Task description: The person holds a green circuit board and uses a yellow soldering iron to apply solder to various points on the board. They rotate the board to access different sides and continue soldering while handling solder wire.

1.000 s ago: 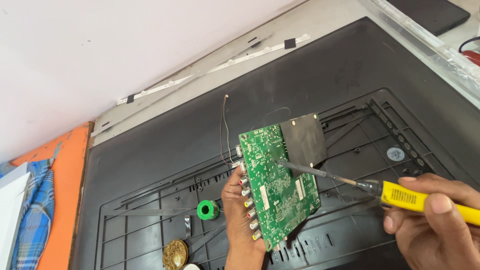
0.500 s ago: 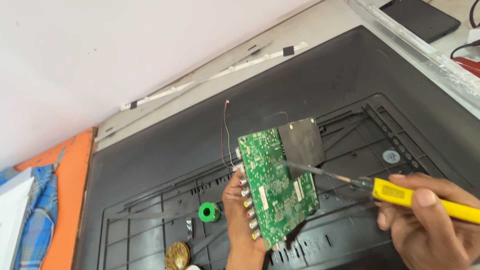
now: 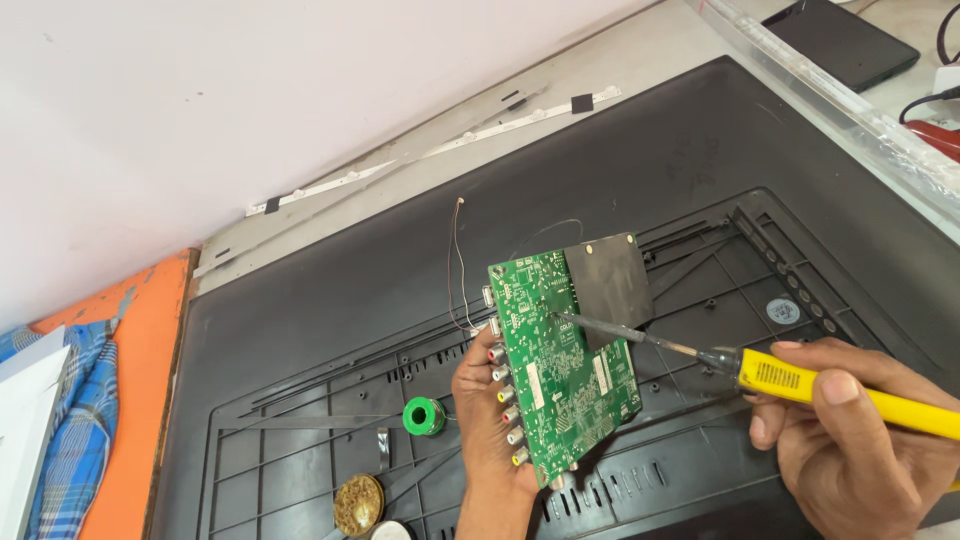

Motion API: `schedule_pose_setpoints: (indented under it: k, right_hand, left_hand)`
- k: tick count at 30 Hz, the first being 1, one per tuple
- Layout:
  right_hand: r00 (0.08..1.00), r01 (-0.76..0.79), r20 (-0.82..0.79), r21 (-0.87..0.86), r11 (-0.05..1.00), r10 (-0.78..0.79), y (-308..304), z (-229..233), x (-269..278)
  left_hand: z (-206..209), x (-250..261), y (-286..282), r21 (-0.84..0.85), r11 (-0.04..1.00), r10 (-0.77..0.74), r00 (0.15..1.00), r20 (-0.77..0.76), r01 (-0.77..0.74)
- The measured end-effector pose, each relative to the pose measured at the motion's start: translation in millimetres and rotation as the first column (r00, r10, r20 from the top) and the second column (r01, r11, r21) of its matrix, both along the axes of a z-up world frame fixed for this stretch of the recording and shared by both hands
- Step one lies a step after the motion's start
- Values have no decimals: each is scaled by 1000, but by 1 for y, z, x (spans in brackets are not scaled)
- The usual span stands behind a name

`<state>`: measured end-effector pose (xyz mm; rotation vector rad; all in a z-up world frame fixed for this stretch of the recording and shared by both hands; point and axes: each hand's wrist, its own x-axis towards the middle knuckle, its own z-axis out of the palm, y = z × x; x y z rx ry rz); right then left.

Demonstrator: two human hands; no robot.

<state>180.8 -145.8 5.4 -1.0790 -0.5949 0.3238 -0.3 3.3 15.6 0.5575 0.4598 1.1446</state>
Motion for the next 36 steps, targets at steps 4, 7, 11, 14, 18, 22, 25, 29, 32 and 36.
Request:
schedule_pose_setpoints:
  k: [4,7,11,14,18,22,25,29,32,36]
  right_hand:
    - [1000,-22,-5,35,999,22,1,1,0]
    - [1000,-26,-2,44,999,26,1,1,-1]
    - [1000,-26,10,37,999,26,2,3,-2]
    - [997,-14,74,15,1000,13,3,5,-1]
    - [997,2,78,-20,1000,0,2,5,-1]
    - [996,-15,90,-21,1000,17,2,4,1]
    - [997,-25,70,-7,1000,26,1,2,2]
    - [975,22,221,-13,1000,-19,3,2,2]
    - [986,1,168,-12,1000,1,2,1,2]
    - [990,9,137,-35,999,-5,2,1,2]
  left_hand:
    - [0,0,1,-18,1000,14,999,-28,-15]
    - [-1,1,1,-23,999,22,1000,-22,-23]
    - [0,0,1,-22,1000,21,998,-56,-22]
    - [2,1,1,-15,1000,8,999,-52,-9]
    - [4,1,-1,-14,1000,12,999,-47,-13]
    - [5,2,-1,-5,1000,6,1000,-27,-6]
    - [5,2,-1,2,1000,5,1000,-26,-5]
    - [3,2,0,-13,1000,17,999,-46,-18]
    - [1,1,-1,-10,1000,9,999,-38,-10]
    - [0,0,-1,44,999,-32,998,49,30]
